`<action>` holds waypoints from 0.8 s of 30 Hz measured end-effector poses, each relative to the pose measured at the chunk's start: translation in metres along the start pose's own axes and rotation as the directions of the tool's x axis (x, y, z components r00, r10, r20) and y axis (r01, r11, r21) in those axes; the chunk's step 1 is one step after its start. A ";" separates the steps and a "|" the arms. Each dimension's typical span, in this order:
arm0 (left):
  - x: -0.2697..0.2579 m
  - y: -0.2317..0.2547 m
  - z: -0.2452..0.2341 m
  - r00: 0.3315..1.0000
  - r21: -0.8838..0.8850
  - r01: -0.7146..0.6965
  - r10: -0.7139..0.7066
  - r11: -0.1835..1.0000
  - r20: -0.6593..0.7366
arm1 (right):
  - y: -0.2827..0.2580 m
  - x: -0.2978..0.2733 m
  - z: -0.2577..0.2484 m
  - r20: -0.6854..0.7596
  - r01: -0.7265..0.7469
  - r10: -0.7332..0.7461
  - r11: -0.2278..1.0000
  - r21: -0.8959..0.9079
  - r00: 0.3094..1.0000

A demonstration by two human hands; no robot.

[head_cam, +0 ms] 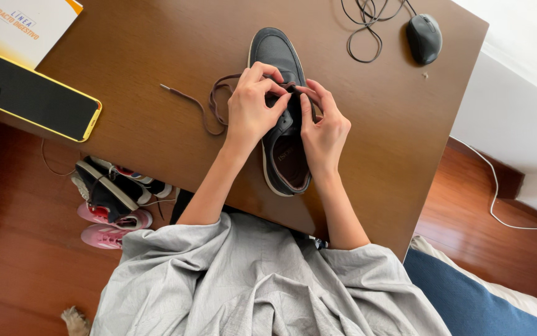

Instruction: The person removes the laces from a dark shoe and then re-laces it by threading the laces through the eyelets and tying them. The task is performed on a wooden desk with a phone, keyboard, and mouse nearby.

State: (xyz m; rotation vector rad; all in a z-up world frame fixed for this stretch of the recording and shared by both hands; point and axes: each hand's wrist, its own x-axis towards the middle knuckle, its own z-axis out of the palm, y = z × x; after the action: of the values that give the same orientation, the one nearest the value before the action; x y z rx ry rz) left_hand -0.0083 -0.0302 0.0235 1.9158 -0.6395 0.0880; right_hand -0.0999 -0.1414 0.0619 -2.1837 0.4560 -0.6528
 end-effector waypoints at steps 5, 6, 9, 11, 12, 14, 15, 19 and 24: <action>-0.002 0.001 0.005 0.999 -0.005 0.012 -0.012 1.000 -0.042 | -0.002 0.001 -0.002 0.001 -0.045 0.045 0.999 0.011 0.999; -0.003 0.002 0.006 0.999 0.012 0.021 -0.020 1.000 -0.040 | -0.002 0.001 -0.002 -0.002 -0.047 0.047 0.999 0.017 0.999; -0.002 0.005 0.008 0.999 0.060 0.028 -0.026 0.998 -0.037 | -0.003 0.000 -0.002 0.002 -0.044 0.044 0.998 0.044 0.999; -0.002 0.007 0.009 0.999 0.089 0.010 -0.007 0.996 -0.034 | -0.002 0.000 -0.001 0.009 -0.031 0.031 0.998 0.061 0.999; -0.002 0.007 0.009 1.000 0.097 0.005 -0.002 0.995 -0.027 | -0.001 0.000 0.000 0.012 -0.025 0.024 0.997 0.068 1.000; 0.000 0.007 0.007 1.000 0.112 -0.007 0.009 0.994 -0.016 | 0.003 0.003 -0.002 0.073 -0.037 0.028 0.991 0.128 0.997; 0.000 0.007 0.007 1.000 0.119 -0.022 0.023 0.993 -0.008 | 0.006 0.004 -0.003 0.103 -0.045 0.029 0.986 0.158 0.994; 0.000 0.008 0.005 0.997 0.135 -0.078 0.080 0.988 -0.005 | 0.026 0.020 -0.013 0.275 -0.259 0.147 0.864 0.433 0.950; -0.003 0.011 0.004 0.993 0.125 -0.111 0.116 0.986 -0.037 | 0.040 0.016 0.004 0.109 -0.094 0.067 0.960 0.265 0.992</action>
State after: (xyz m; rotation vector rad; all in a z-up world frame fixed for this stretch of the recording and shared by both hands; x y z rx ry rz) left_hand -0.0169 -0.0359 0.0301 1.9885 -0.7274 0.2462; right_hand -0.0886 -0.1723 0.0330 -1.9186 0.3782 -0.5264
